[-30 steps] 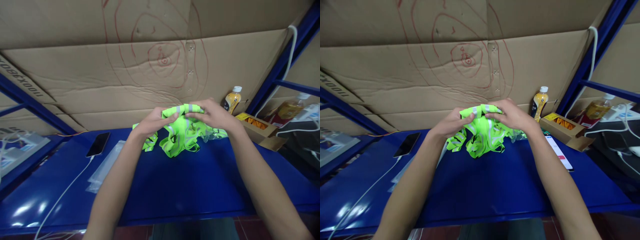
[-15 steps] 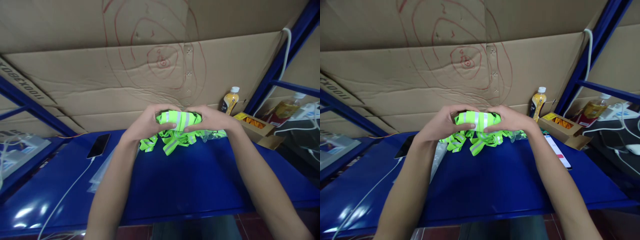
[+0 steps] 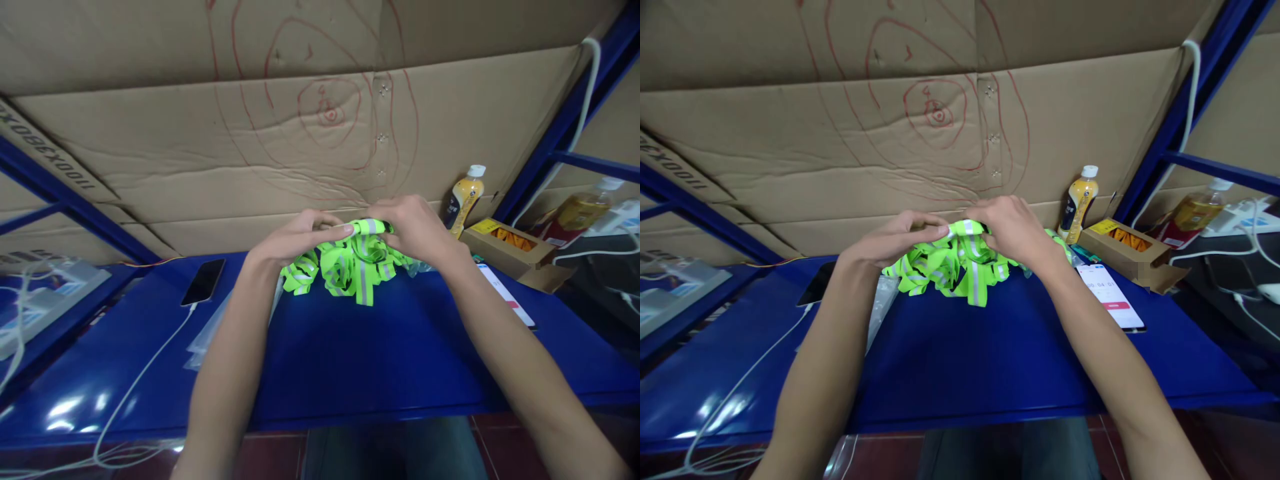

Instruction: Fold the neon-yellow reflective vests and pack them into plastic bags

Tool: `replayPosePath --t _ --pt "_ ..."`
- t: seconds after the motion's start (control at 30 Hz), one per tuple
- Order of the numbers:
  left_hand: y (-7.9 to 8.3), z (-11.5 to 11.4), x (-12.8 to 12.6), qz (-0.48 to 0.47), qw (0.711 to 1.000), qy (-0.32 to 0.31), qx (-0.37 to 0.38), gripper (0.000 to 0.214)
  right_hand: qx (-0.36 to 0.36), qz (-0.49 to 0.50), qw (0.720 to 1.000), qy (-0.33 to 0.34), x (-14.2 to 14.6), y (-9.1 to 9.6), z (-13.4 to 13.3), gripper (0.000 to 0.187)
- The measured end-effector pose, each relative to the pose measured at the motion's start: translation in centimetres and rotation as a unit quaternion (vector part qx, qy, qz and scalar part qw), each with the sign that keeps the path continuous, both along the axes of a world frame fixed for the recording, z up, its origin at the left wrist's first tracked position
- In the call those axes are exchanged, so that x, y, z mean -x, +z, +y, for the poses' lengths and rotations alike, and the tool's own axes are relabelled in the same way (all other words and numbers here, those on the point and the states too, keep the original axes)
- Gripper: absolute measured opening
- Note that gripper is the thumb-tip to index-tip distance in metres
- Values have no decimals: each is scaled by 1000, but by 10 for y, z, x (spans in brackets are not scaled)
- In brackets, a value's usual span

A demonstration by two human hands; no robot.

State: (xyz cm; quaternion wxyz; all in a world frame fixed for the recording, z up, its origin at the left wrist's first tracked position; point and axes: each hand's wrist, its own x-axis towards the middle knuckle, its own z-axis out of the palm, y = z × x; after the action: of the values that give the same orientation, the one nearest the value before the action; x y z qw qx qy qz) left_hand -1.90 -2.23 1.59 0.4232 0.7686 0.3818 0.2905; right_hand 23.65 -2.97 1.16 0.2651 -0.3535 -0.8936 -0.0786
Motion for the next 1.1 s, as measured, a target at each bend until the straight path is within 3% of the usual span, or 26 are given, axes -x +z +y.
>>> replayPosePath --t 0.1,0.23,0.37,0.47,0.53,0.6,0.67,0.73,0.83,0.97,1.1 --pt "-1 4 0 -54 999 2 -6 47 -10 12 1000 0 3 3 -5 34" --pt "1 2 -3 30 983 26 -182 59 51 23 997 60 -2 7 -7 52" --pt "5 -11 -19 105 940 18 -323 35 97 -10 995 10 -9 3 2 35" --pt "6 -17 -29 111 920 2 -375 19 167 -17 985 44 -9 1 9 33" --pt "6 -16 -29 96 919 31 -380 24 165 -8 984 61 -9 1 11 32" --pt "5 -11 -24 92 925 71 -363 36 119 0 992 50 -8 3 10 23" --pt "2 -6 -17 98 942 71 -313 43 71 11 997 40 -8 3 8 12" --pt "-1 -1 -11 87 966 26 -244 48 39 26 998 44 -6 2 7 25" --pt "-7 6 -7 -9 992 -34 -123 63 -1 50 997 65 -2 -4 9 44" --pt "-13 11 -8 -148 988 -22 42 80 -31 102 991 76 3 -11 12 57" --pt "-13 12 -8 -150 986 -12 73 65 7 137 988 76 3 -12 14 53"
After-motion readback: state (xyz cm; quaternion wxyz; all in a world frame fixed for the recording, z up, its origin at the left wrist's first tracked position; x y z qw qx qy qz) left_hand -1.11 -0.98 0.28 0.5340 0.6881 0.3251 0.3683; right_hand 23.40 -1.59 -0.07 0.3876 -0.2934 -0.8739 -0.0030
